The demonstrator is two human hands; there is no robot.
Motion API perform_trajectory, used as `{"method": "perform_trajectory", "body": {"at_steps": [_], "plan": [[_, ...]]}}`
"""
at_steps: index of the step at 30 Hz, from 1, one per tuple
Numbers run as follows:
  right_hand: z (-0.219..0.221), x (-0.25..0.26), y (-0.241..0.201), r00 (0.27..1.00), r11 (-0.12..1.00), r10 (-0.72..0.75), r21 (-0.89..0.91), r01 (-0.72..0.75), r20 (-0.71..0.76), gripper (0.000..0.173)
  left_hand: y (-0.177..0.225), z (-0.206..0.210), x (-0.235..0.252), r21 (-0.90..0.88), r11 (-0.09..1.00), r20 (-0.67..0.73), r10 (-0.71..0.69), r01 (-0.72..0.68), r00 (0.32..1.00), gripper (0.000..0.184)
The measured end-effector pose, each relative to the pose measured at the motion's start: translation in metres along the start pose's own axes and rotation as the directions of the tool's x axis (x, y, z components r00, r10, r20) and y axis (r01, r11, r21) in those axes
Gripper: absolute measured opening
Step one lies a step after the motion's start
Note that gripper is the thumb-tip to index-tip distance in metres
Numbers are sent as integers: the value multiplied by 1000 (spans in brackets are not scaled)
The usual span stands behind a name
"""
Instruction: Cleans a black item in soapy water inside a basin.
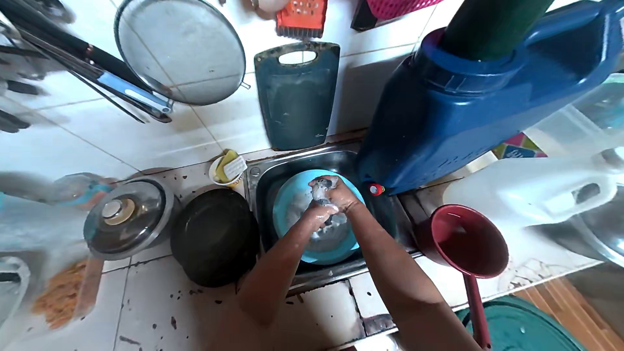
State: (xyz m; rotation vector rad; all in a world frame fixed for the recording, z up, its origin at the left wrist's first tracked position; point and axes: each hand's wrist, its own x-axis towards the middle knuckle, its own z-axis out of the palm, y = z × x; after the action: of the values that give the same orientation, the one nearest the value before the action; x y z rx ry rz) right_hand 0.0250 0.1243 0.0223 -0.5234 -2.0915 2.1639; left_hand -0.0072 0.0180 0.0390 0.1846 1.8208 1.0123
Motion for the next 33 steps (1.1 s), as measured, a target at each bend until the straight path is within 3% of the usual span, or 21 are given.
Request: {"method": "perform_trajectory", "body": {"at_steps": [3,5,9,13,15,17,19,21,23,25,27,30,33], "plan": [[11,0,3,990,994,62,-86,-73,-124,16,-8,1,9,265,961,-22,93,-84,995,50],[16,2,6,976,979,107,-153,-137,-189,18,-14,2,14,396,908,-14,157,-139,987,55],[21,6,22,917,923,221,-233,-307,-333,35,-26,3,21,579,805,-1,158,-128,987,53],[27,2,26,813,889,438,49,-456,-384,58,-22,6,13,747,665,-50,9,32,999,45],[22,-11,25,805,868,468,20,-496,-363,70,-24,0,9,806,592,-37,13,22,999,48],[4,-27,39,775,782,468,-208,-587,-426,62,-21,-15,4,800,600,-26,15,11,1000,61],[-12,-46,66,671,619,436,-342,-707,-600,68,-19,-34,2,743,669,-24,54,-18,998,71],[-21,-63,94,552,539,471,-271,-797,-688,74,-23,-54,4,645,759,-19,128,-86,992,74],[-23,-76,110,529,645,506,-108,-756,-681,58,-21,-69,0,544,824,-44,217,-159,975,73],[-14,-80,97,541,768,506,65,-637,-672,42,-17,-82,-5,454,871,-103,261,-188,960,74],[-2,-78,69,584,851,436,103,-515,-684,31,-22,-91,-3,376,905,-180,281,-198,943,77],[1,-74,26,696,853,277,-165,-496,-662,27,-30,-101,-5,314,926,-265,299,-211,917,72],[7,-80,-12,809,716,123,-513,-473,-575,26,-34,-105,-11,291,932,-285,299,-216,911,66]]}}
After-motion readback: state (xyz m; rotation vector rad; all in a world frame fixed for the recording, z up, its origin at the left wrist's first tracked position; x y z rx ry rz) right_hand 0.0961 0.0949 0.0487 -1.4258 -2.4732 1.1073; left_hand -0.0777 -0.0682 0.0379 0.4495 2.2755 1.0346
